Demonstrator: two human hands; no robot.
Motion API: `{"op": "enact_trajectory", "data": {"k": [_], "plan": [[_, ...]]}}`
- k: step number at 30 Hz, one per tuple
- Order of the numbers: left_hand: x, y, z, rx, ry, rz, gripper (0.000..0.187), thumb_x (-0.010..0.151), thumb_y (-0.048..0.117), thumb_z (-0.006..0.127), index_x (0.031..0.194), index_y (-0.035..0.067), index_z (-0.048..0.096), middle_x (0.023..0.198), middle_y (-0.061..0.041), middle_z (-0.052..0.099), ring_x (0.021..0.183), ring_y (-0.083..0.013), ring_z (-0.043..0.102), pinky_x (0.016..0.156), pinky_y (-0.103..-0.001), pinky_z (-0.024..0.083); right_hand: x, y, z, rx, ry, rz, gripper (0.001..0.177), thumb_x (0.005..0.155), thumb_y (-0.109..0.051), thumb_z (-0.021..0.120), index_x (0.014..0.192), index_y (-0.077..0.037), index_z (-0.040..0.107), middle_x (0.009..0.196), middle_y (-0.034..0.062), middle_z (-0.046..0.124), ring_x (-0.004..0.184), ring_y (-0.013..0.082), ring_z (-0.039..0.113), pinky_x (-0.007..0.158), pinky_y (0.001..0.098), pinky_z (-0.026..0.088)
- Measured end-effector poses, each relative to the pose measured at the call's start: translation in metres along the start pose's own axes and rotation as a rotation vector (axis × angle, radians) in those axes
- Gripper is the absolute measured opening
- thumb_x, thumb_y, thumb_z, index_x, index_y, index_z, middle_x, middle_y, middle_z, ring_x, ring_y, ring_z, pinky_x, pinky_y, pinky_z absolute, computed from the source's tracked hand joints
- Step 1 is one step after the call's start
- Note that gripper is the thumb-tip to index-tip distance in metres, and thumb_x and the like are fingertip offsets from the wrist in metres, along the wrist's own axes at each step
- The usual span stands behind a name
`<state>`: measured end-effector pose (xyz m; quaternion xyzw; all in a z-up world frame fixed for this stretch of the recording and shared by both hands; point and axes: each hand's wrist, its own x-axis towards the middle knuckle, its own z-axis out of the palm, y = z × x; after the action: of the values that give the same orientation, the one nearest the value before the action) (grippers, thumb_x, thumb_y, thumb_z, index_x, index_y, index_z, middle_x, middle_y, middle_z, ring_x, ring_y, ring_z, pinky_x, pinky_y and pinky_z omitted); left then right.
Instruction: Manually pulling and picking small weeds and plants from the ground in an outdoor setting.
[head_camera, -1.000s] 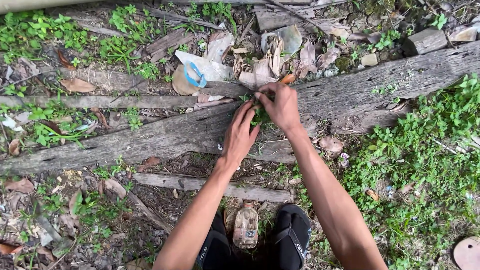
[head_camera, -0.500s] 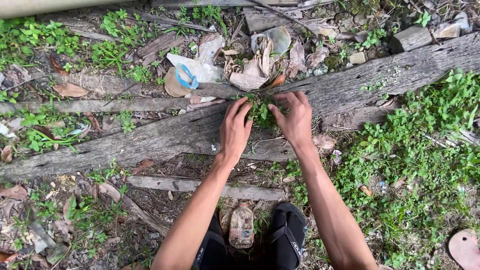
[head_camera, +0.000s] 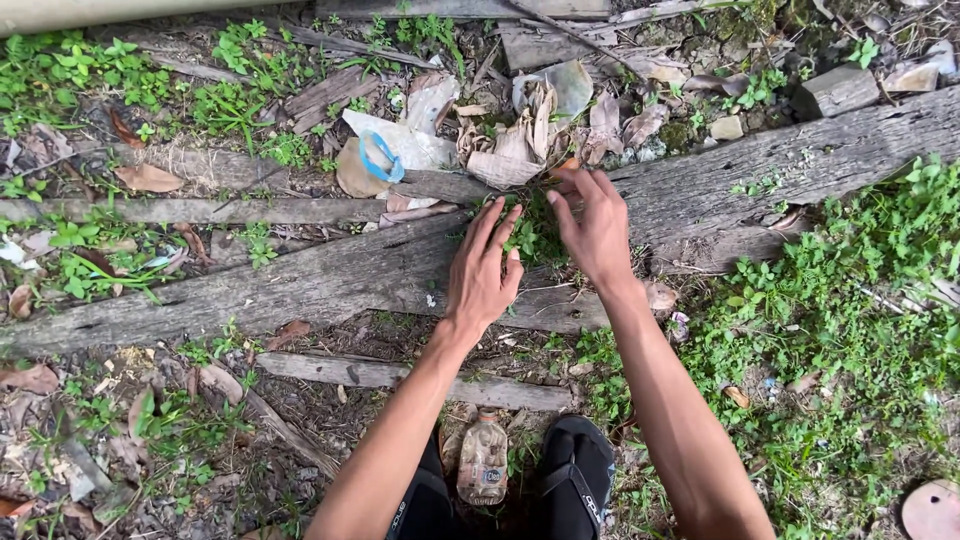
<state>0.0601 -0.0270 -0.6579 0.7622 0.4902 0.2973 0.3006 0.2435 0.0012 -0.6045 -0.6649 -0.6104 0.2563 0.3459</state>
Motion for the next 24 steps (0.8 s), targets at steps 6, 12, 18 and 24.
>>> {"op": "enact_trajectory", "data": {"k": [6,12,18,24], "plan": [[0.003,-0.005,0.007,0.012,0.004,-0.030,0.056,0.098,0.016,0.060,0.152,0.007,0.048,0.160,-0.019,0.043,0.146,-0.0360,0.045,0.123,-0.045,0.037,0.035,0.032,0.025,-0.174,-0.058,-0.150,0.034,0.088,-0.016,0.083,0.119,-0.005,0.075,0.092,0.0137,0.074,0.078,0.0270,0.073,0.074,0.0398,0.058],[0.003,-0.008,0.009,0.008,0.016,-0.033,0.054,0.098,0.015,0.059,0.150,0.007,0.050,0.158,-0.018,0.046,0.146,-0.0350,0.048,0.123,-0.043,0.039,0.057,0.045,0.032,-0.143,-0.234,-0.099,0.014,0.091,-0.010,0.078,0.105,-0.008,0.078,0.104,0.0117,0.079,0.082,0.0207,0.076,0.076,0.0329,0.063],[0.005,-0.006,0.007,-0.031,0.030,-0.059,0.052,0.101,0.012,0.056,0.152,0.011,0.048,0.158,-0.018,0.046,0.146,-0.0349,0.048,0.123,-0.043,0.041,0.042,0.038,0.022,-0.027,0.038,-0.252,0.038,0.097,0.005,0.065,0.135,0.003,0.067,0.129,0.0261,0.066,0.099,0.0307,0.073,0.083,0.0363,0.062],[0.003,-0.009,0.009,-0.026,0.093,-0.082,0.054,0.104,0.011,0.052,0.157,0.012,0.043,0.161,-0.017,0.045,0.148,-0.0335,0.046,0.123,-0.042,0.039,-0.020,0.029,0.004,-0.075,0.048,0.144,0.038,0.099,0.003,0.054,0.131,-0.010,0.069,0.131,0.0155,0.072,0.099,0.0291,0.076,0.091,0.0384,0.064]]}}
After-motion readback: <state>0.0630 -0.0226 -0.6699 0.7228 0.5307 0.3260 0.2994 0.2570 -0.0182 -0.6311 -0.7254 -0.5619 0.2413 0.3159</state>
